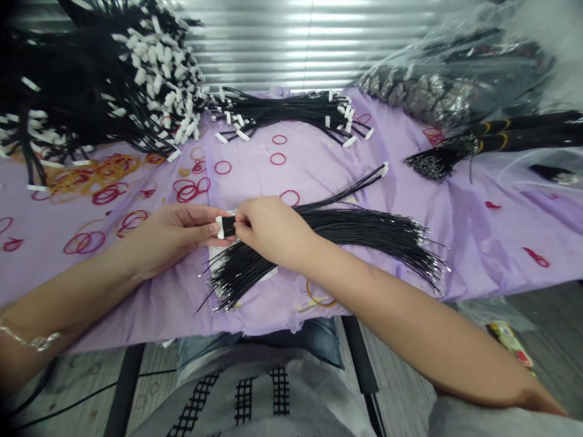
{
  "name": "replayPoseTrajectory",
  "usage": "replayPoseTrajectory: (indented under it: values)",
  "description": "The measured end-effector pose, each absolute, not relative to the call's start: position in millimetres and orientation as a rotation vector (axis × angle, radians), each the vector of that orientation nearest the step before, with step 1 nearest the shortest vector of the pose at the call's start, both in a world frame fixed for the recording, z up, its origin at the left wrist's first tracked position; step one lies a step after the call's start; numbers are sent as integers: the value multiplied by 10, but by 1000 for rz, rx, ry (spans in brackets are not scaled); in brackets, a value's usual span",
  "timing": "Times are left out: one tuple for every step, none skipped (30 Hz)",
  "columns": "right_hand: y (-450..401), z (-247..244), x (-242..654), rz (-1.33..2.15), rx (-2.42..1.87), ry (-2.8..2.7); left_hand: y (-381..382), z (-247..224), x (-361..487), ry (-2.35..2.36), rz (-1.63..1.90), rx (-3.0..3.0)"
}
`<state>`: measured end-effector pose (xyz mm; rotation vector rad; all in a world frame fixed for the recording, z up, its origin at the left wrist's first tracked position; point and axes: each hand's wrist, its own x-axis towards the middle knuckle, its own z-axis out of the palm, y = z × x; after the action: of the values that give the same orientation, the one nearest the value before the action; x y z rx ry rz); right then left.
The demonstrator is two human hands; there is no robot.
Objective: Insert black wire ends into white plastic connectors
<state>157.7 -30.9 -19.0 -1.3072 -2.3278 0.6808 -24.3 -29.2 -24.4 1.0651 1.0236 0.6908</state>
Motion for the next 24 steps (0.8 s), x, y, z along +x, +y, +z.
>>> replayPoseTrajectory:
  values:
    - [-324,-168,1590,636,-1283,-2334,-296,-238,-250,1012,688,1075]
    - [-341,-139,1610,554,-1264,-2324,-301,-231,-258,1005,687,1087]
    - [-358,-105,1634,452,-1246,-2302,-305,-225,-266,1004,691,1097]
    - [-374,-70,1663,356,-1228,-2283,-307,-221,-274,1012,701,1103]
    - [-386,-36,1694,301,-1201,-2289,-308,-221,-280,1026,717,1101]
    - [-394,-8,1724,306,-1168,-2334,-306,-225,-284,1035,734,1089]
    - [-398,11,1751,363,-1128,-2413,-301,-232,-287,1039,754,1068]
    - [-397,19,1771,452,-1085,-2513,-296,-240,-289,1032,771,1043]
    - [-394,16,1784,541,-1046,-2607,-289,-249,-289,1018,784,1018]
    - [-391,5,1787,604,-1022,-2676,-284,-256,-287,1003,791,997]
    - [-389,-11,1783,631,-1018,-2713,-279,-259,-285,992,793,980]
    - [-389,-28,1774,632,-1024,-2727,-277,-259,-283,988,795,969]
    - [-393,-44,1761,626,-1030,-2732,-276,-255,-279,994,795,961]
    - [-399,-57,1748,622,-1035,-2735,-277,-249,-276,1003,793,956]
    - [-407,-64,1737,619,-1039,-2742,-279,-241,-272,1014,792,952]
    - [-416,-67,1729,616,-1043,-2752,-281,-233,-269,1021,790,950]
    - [-423,-66,1725,618,-1045,-2765,-282,-228,-266,1026,790,950]
    - [-428,-62,1724,625,-1046,-2777,-283,-225,-263,1027,789,951]
    - [-429,-58,1727,637,-1048,-2782,-283,-225,-262,1025,789,953]
    - [-428,-52,1732,657,-1041,-2780,-283,-227,-262,1019,790,957]
    - [-423,-46,1738,684,-1028,-2772,-281,-232,-263,1013,789,961]
    - [-416,-39,1743,710,-1014,-2756,-280,-238,-266,1005,788,966]
    - [-408,-32,1747,724,-1011,-2736,-278,-245,-269,995,787,970]
    - [-400,-26,1748,726,-1016,-2717,-276,-251,-273,984,786,974]
